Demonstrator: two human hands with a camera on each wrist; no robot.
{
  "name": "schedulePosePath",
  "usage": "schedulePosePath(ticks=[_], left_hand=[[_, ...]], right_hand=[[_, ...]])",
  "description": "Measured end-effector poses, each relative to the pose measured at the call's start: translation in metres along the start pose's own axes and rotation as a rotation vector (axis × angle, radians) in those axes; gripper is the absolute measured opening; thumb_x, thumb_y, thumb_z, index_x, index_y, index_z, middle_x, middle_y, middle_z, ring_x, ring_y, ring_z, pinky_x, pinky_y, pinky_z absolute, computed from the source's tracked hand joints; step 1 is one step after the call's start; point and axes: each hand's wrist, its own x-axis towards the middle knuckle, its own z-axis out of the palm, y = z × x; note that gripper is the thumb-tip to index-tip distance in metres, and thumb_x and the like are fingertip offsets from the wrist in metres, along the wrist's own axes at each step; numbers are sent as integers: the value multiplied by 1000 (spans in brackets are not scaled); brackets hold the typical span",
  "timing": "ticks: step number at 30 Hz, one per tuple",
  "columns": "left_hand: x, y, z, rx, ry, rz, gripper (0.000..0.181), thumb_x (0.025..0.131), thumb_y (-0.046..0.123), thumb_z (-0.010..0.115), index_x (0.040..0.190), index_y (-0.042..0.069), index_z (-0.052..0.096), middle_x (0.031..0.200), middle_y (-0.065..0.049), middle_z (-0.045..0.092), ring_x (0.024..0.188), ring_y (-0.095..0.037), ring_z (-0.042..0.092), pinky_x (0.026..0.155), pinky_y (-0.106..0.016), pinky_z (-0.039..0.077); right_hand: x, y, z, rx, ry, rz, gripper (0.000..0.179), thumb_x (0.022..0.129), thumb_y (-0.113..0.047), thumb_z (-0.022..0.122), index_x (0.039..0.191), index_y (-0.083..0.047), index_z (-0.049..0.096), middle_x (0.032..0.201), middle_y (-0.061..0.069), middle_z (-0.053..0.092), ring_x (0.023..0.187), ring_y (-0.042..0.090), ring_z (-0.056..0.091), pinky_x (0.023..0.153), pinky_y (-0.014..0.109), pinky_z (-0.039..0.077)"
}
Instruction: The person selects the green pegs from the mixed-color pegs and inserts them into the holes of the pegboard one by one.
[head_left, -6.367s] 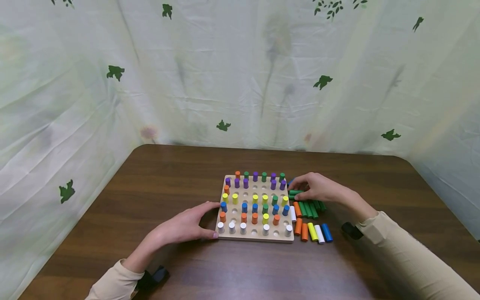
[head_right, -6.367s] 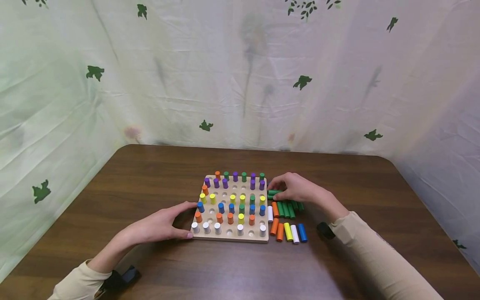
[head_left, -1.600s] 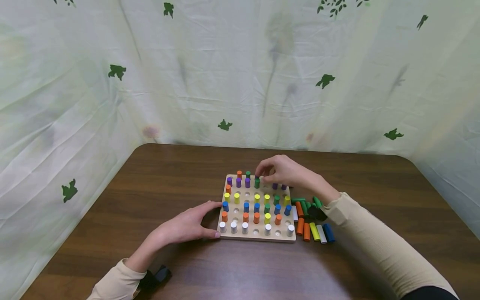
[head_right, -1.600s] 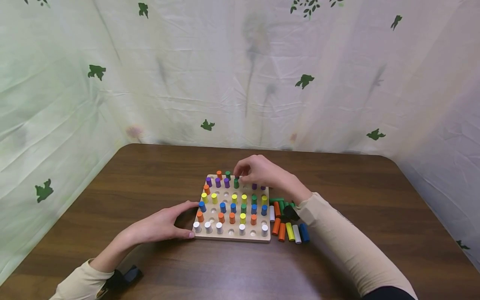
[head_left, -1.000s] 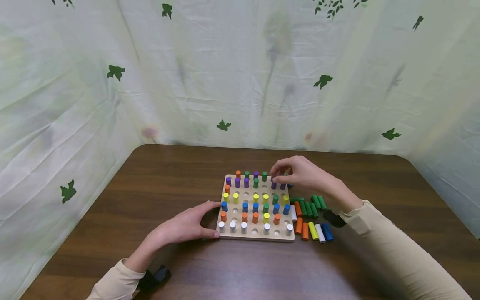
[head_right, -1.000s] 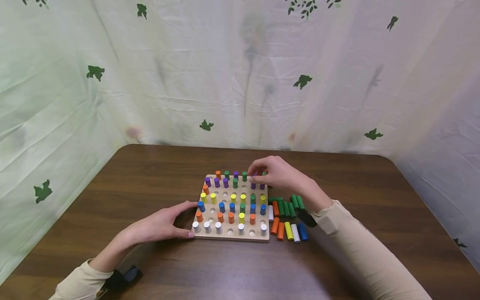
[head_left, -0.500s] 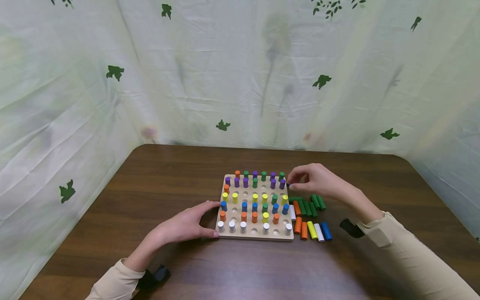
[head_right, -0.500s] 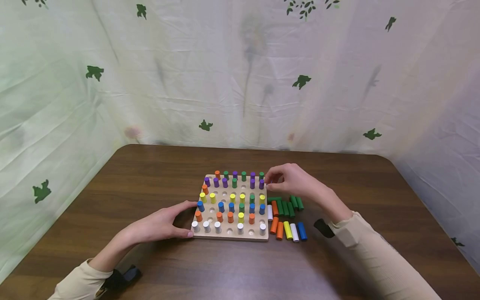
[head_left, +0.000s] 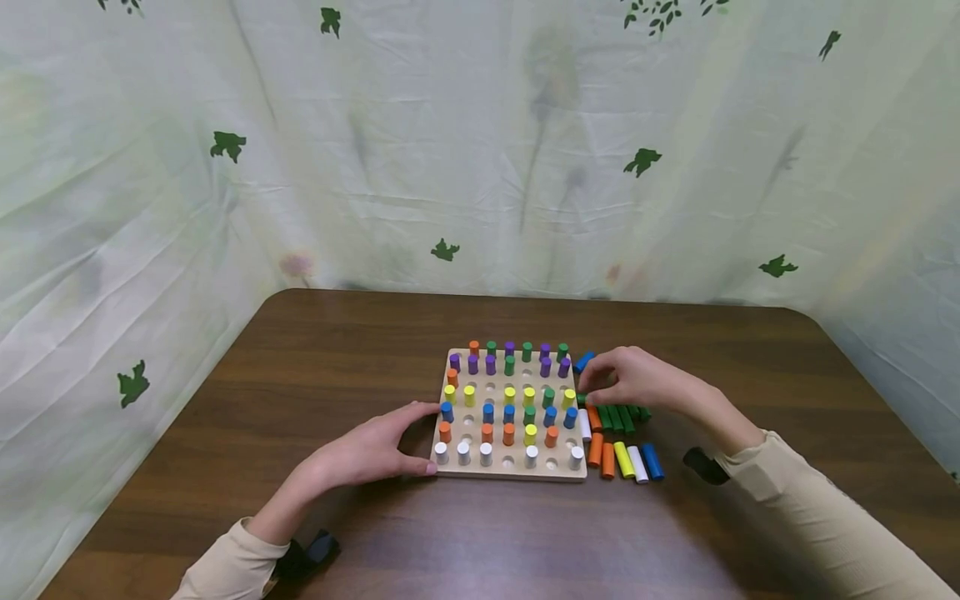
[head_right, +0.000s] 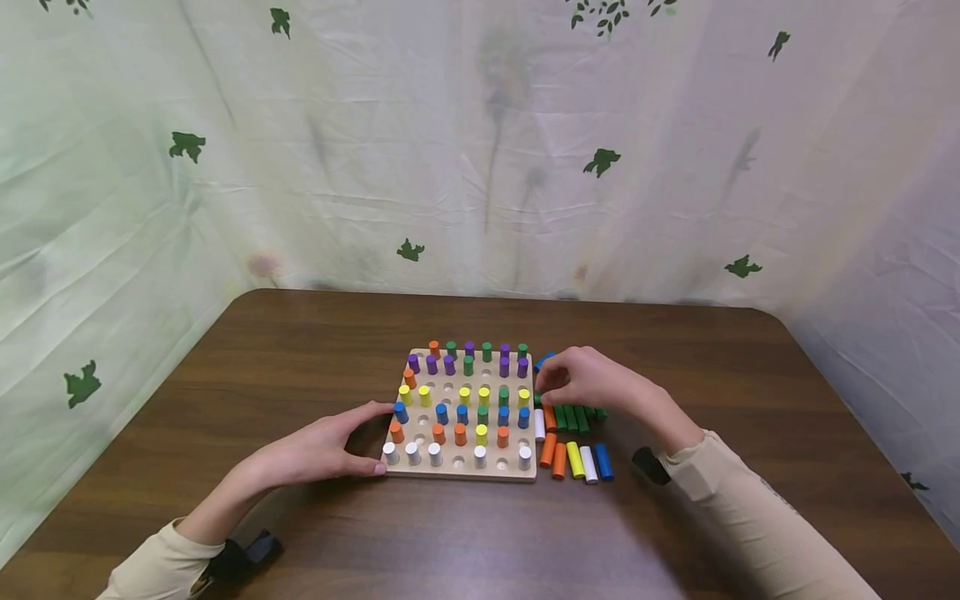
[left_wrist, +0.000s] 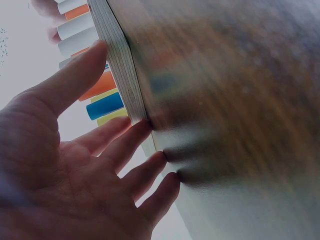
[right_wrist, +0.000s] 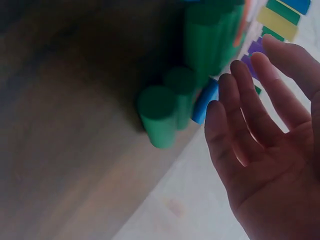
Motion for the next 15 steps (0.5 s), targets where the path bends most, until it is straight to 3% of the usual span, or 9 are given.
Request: schedulePosePath(ticks=[8, 15], left_hand=[[0, 0, 0, -5, 1, 1, 85, 79, 44, 81, 148, 14, 43, 151, -13, 40, 139, -34, 36, 109, -57, 31], [1, -1, 0, -4, 0, 0, 85, 79, 44, 81, 149, 13, 42, 151, -14, 40, 139, -35, 35, 109, -57, 31]], right_hand=[[7, 3, 8, -11, -1, 72, 10, 89, -18, 75, 98, -19, 73, 90, -8, 67, 82, 13, 60, 76, 31, 53], [14, 6, 9, -27, 4, 75, 9, 88, -21, 75, 96, -17, 72, 86, -5, 64, 78, 15, 56, 72, 31, 51]])
